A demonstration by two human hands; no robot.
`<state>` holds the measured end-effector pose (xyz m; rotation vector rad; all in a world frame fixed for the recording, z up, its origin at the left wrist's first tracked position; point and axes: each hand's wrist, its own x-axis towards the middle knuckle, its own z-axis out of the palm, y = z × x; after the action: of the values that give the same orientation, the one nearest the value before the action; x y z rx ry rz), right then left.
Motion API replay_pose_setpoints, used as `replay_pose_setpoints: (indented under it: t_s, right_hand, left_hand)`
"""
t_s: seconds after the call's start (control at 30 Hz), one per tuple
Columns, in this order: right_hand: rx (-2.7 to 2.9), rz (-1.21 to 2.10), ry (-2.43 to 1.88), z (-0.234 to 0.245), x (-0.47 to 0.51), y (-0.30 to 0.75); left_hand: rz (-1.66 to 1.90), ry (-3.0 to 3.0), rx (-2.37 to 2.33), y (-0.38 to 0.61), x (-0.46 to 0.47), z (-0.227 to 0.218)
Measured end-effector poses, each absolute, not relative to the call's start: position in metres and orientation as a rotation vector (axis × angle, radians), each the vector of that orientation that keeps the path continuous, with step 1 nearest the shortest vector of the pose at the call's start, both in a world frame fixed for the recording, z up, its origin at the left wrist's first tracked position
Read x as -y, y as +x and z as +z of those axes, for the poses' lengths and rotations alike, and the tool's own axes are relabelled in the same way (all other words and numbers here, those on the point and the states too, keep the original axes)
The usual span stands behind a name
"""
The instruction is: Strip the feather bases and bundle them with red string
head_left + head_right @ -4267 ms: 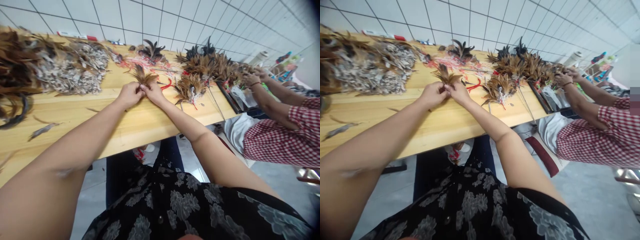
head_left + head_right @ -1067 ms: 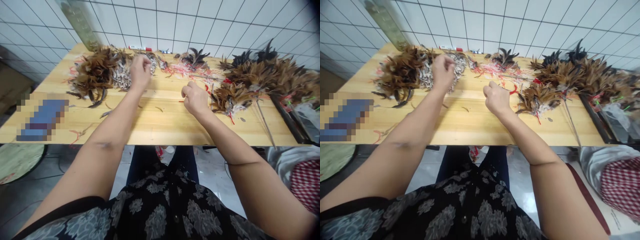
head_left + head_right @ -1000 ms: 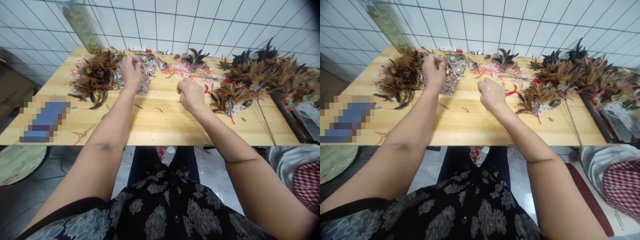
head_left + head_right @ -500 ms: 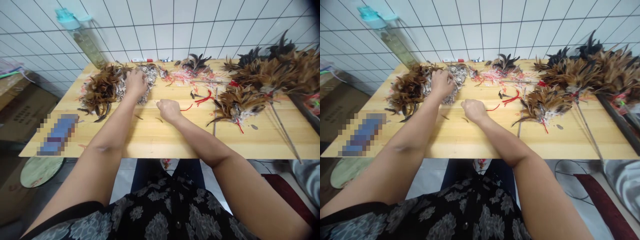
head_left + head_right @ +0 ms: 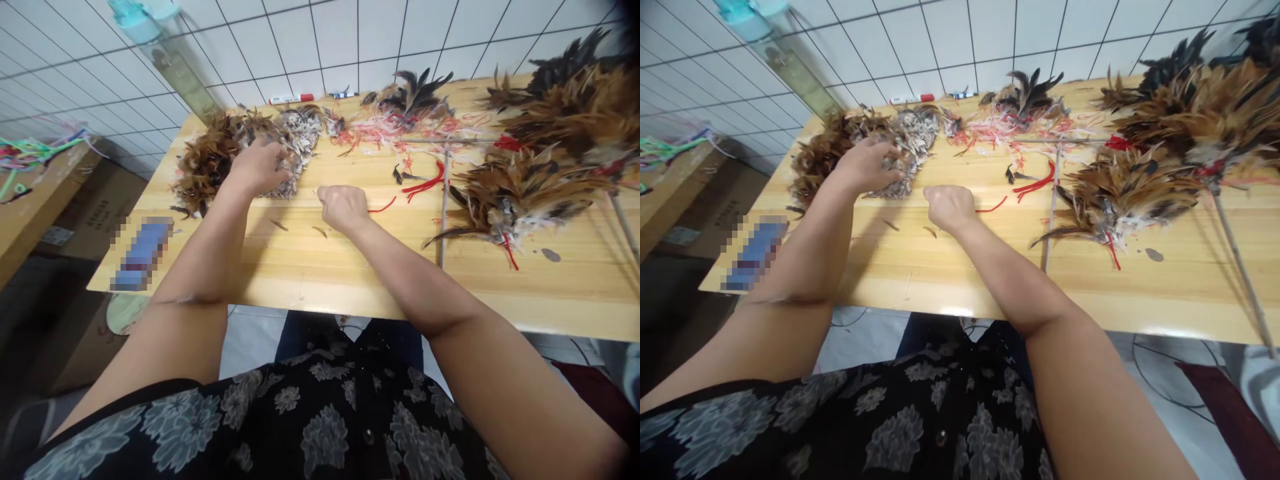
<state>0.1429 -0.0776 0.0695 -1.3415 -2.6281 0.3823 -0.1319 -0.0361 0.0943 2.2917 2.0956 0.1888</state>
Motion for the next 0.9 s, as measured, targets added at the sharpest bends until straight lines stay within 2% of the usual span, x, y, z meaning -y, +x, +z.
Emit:
replay_pose_setpoints:
  t_s: [0.17,0.53,0.8,0.9]
  right_hand:
    - [2.662,0.387,-1.413,0.07,0.074,0.141]
    - [2.698,0.308,-1.515,0.064,0.071,0.143]
    - [2.691,0.381,-1.509,0.066,0.07,0.145]
    - [2.69,0.409,-1.42,0.064,0.07,0.145]
  left_hand:
    - [0.052,2.061,-2.3,-0.104,0.042,0.087]
    - [0.247,2.245,-2.199,-0.098,0.042,0.045]
    - [0.081,2.189,-2.22,-0.079,0.08,0.09]
    - [0.155,2.274,-2.272,-0.064,0.093,0.113]
